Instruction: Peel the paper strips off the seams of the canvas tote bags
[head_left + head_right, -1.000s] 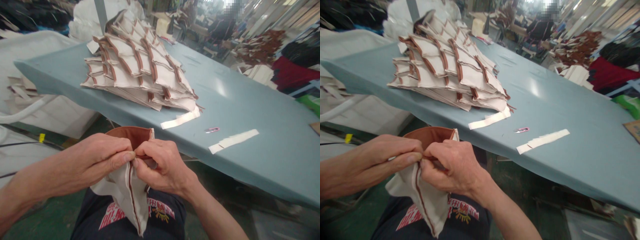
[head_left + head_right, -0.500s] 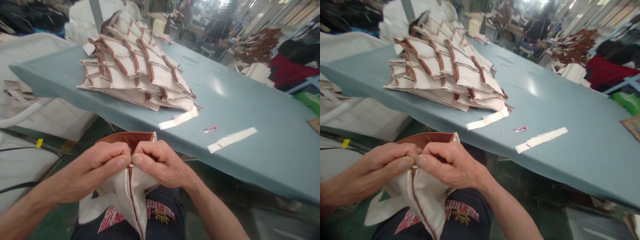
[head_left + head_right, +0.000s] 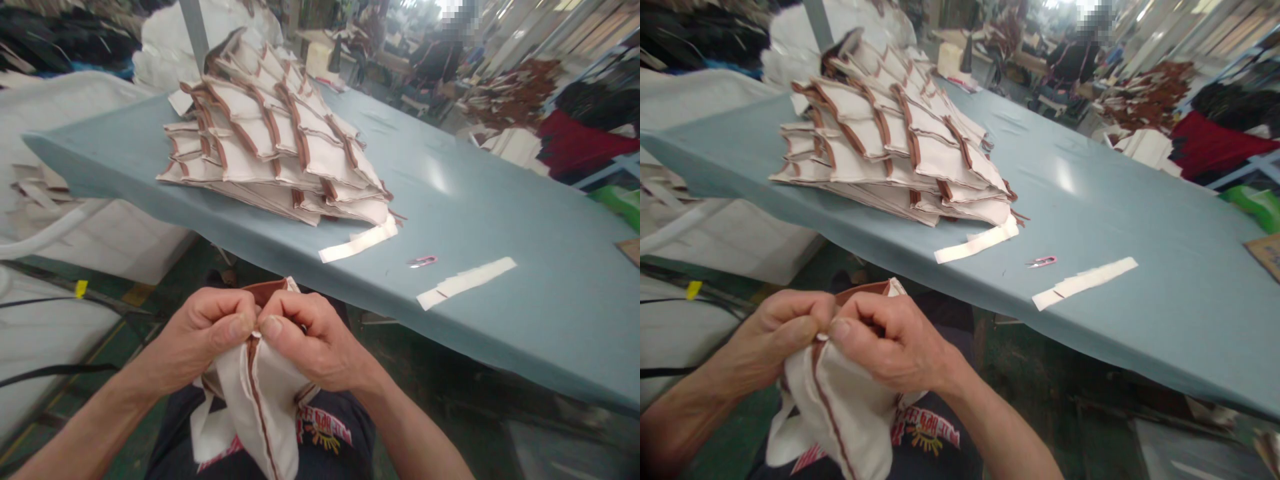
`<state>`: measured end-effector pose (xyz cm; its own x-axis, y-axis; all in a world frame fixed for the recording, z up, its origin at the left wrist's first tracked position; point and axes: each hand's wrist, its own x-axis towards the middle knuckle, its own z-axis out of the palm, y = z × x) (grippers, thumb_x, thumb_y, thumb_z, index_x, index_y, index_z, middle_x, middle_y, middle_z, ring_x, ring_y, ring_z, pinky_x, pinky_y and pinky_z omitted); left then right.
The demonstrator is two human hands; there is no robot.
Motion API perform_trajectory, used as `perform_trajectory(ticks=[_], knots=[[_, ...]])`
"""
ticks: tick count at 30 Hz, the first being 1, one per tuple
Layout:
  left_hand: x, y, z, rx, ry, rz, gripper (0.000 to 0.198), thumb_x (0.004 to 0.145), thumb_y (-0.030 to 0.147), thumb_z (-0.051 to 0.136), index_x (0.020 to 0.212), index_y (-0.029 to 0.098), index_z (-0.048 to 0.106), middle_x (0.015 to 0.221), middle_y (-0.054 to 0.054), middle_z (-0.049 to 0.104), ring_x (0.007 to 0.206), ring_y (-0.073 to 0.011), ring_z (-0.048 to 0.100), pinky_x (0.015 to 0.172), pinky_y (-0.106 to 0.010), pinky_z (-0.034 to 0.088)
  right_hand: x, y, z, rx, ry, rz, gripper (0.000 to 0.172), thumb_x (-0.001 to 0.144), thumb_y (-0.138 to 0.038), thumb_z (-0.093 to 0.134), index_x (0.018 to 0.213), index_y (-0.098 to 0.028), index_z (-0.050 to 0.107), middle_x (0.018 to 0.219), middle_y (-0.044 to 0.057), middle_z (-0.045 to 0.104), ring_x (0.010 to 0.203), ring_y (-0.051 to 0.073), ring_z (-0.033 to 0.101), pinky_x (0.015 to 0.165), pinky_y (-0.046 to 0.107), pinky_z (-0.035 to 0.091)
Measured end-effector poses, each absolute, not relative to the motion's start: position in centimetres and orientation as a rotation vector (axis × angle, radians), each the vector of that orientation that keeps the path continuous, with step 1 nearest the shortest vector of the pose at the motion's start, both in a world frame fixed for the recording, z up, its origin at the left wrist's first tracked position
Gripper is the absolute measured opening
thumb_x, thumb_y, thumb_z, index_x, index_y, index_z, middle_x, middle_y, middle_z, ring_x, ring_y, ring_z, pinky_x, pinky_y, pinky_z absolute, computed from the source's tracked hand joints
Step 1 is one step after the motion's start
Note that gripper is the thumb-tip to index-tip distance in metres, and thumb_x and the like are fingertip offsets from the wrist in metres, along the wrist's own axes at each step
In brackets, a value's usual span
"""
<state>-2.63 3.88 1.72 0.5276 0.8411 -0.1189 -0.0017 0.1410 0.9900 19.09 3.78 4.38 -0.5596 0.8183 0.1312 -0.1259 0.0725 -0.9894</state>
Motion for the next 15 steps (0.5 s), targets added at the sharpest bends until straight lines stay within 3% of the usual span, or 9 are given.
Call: perform_trajectory(ticks=[5,8,12,15], knots=[[-4.2,4.6,4.1,1.592,0.838,0.596,0.057,0.113,0.057,0.068,0.071,0.021,0.055,0.067,0.008,0.041,0.061,-0.011,0.034,0.054,-0.026,0.026,20.5,3.7,6.0,-0.847,-1.922,1.331,0.023,0.107,-0.031,0.059,0.085,-0.026,0.054,0.072,-0.004,0.056,0.065,0.015,0.047,0.065,0.031,0.042],[-4.3,4.6,5.7,1.88,0.862,0.482,0.045,0.115,0.041,0.06,0.074,0.022,0.058,0.067,0.008,0.048,0.059,-0.0106,0.041,0.053,-0.025,0.03,21.0,3.5,6.5,-0.79,-2.037,1.181,0.02,0.107,-0.023,0.055,0.087,-0.026,0.055,0.077,-0.004,0.061,0.068,0.015,0.052,0.071,0.03,0.044],[-3.5,3.9,6.7,2.157,0.918,0.538,0.036,0.108,0.022,0.049,0.072,0.024,0.046,0.065,0.01,0.039,0.056,-0.0095,0.035,0.053,-0.027,0.026,21.6,4.4,6.5,-0.692,-2.153,1.061,0.026,0.116,-0.029,0.056,0.091,-0.025,0.059,0.082,-0.002,0.065,0.073,0.014,0.058,0.077,0.028,0.045],[-2.9,3.1,6.7,2.194,0.903,0.618,0.032,0.103,0.018,0.043,0.073,0.025,0.036,0.066,0.009,0.028,0.056,-0.0103,0.028,0.054,-0.03,0.023,22.5,5.7,5.8,-0.756,-2.196,1.036,0.039,0.123,-0.043,0.05,0.091,-0.024,0.061,0.086,0.0,0.069,0.078,0.016,0.062,0.079,0.03,0.046]])
